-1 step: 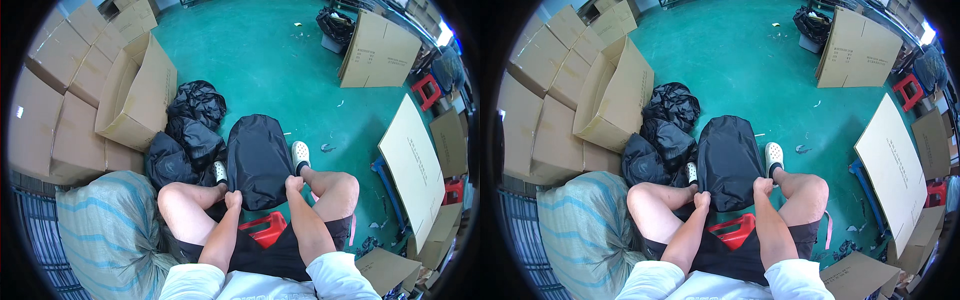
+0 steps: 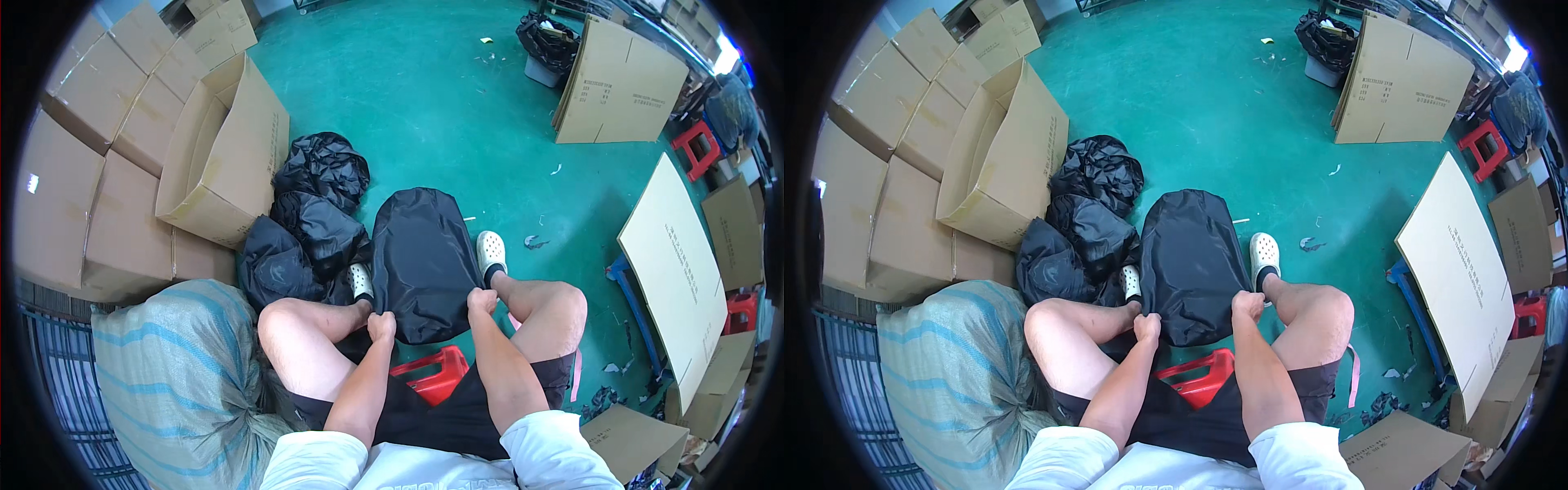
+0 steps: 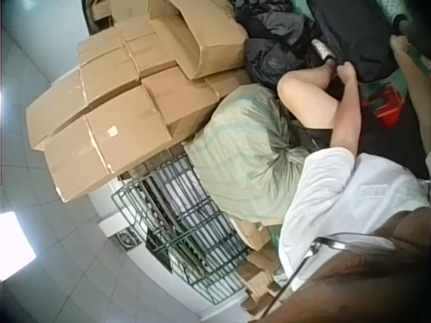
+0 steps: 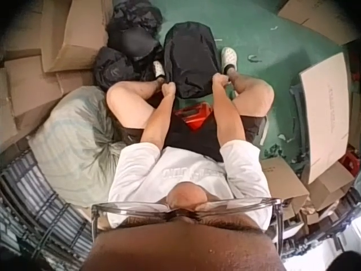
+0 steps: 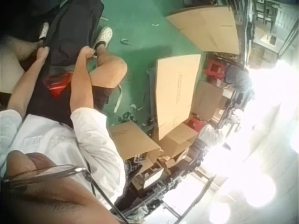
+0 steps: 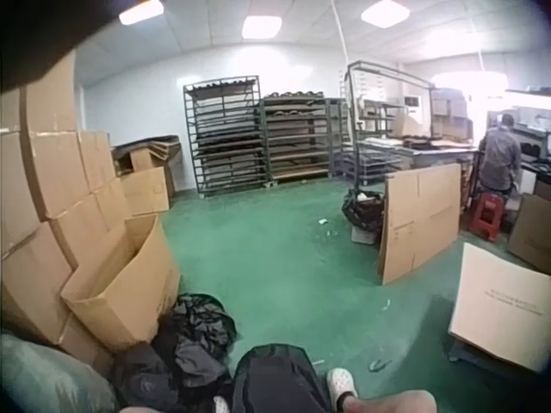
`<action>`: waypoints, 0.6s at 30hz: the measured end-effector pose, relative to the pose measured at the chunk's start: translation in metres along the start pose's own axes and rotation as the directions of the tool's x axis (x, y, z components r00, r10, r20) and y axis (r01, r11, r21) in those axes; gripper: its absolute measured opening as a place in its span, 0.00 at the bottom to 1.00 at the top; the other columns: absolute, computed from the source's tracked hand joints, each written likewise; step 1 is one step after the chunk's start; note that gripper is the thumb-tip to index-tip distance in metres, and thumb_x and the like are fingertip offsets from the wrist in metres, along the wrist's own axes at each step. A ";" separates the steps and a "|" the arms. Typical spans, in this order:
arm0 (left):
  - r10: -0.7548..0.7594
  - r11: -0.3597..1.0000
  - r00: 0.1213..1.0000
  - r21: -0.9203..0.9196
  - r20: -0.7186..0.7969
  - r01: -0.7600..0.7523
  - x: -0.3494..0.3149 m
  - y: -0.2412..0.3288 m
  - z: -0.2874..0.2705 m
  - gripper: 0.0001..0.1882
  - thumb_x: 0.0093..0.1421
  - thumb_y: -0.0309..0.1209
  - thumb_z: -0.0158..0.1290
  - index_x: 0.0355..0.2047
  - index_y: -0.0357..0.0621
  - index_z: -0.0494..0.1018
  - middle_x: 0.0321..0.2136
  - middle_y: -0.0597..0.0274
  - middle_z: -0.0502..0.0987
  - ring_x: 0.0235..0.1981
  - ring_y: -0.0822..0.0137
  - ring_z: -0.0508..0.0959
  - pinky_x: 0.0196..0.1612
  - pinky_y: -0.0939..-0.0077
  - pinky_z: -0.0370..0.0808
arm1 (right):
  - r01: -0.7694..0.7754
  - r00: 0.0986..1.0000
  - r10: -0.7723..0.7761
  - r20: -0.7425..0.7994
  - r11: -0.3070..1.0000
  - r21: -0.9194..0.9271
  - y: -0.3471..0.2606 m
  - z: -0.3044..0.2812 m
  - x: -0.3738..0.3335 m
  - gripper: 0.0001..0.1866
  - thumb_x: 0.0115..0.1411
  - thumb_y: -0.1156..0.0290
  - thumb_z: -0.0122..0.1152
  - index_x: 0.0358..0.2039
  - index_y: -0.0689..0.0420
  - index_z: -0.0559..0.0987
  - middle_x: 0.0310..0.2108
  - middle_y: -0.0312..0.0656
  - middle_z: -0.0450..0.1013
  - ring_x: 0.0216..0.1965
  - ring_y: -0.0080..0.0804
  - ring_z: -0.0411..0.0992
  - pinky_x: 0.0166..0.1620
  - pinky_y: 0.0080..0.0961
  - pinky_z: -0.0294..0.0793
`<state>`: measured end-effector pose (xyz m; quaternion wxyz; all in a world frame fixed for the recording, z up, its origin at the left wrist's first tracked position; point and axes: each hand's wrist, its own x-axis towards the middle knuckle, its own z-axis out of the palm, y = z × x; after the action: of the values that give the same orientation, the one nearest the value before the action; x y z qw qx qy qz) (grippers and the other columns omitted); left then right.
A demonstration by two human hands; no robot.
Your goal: Organizing and checking black waterproof bags on a warehouse floor.
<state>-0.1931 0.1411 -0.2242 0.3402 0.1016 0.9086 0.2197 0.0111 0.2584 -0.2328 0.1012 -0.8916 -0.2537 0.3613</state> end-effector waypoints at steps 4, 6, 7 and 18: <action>0.126 0.992 0.988 -0.015 -0.085 -0.128 -0.006 0.008 0.005 0.26 0.52 0.35 0.54 0.49 0.31 0.73 0.48 0.35 0.76 0.53 0.43 0.75 0.57 0.59 0.69 | -0.130 0.986 0.139 -0.095 0.987 0.097 0.005 0.005 0.021 0.19 0.58 0.72 0.55 0.50 0.63 0.71 0.47 0.59 0.75 0.50 0.54 0.74 0.54 0.47 0.72; 0.157 0.985 0.980 -0.045 -0.124 -0.164 0.004 0.012 0.005 0.28 0.52 0.38 0.59 0.50 0.34 0.71 0.47 0.38 0.76 0.52 0.44 0.75 0.57 0.58 0.69 | -0.016 0.991 0.035 -0.127 0.989 0.146 0.000 0.004 0.021 0.20 0.58 0.71 0.56 0.50 0.63 0.71 0.47 0.58 0.75 0.50 0.53 0.74 0.54 0.46 0.72; 0.157 0.985 0.980 -0.045 -0.126 -0.164 0.009 0.014 0.006 0.28 0.52 0.38 0.59 0.50 0.34 0.71 0.47 0.38 0.76 0.52 0.44 0.75 0.57 0.58 0.69 | 0.097 0.984 -0.065 -0.167 0.977 0.190 -0.003 0.004 0.022 0.20 0.58 0.70 0.57 0.50 0.63 0.71 0.47 0.57 0.75 0.50 0.52 0.75 0.54 0.45 0.72; 0.655 0.746 0.749 0.242 -0.096 -0.621 0.060 0.118 0.029 0.40 0.55 0.43 0.62 0.62 0.37 0.58 0.63 0.42 0.59 0.65 0.47 0.59 0.67 0.58 0.56 | 0.113 0.993 -0.115 0.028 0.992 0.055 -0.068 -0.003 0.027 0.30 0.55 0.52 0.63 0.51 0.62 0.73 0.52 0.57 0.73 0.56 0.53 0.70 0.58 0.45 0.67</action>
<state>-0.2149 0.2751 -0.2224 0.1517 0.4203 0.8615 0.2411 0.0036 0.3301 -0.2218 0.1415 -0.8668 -0.2962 0.3754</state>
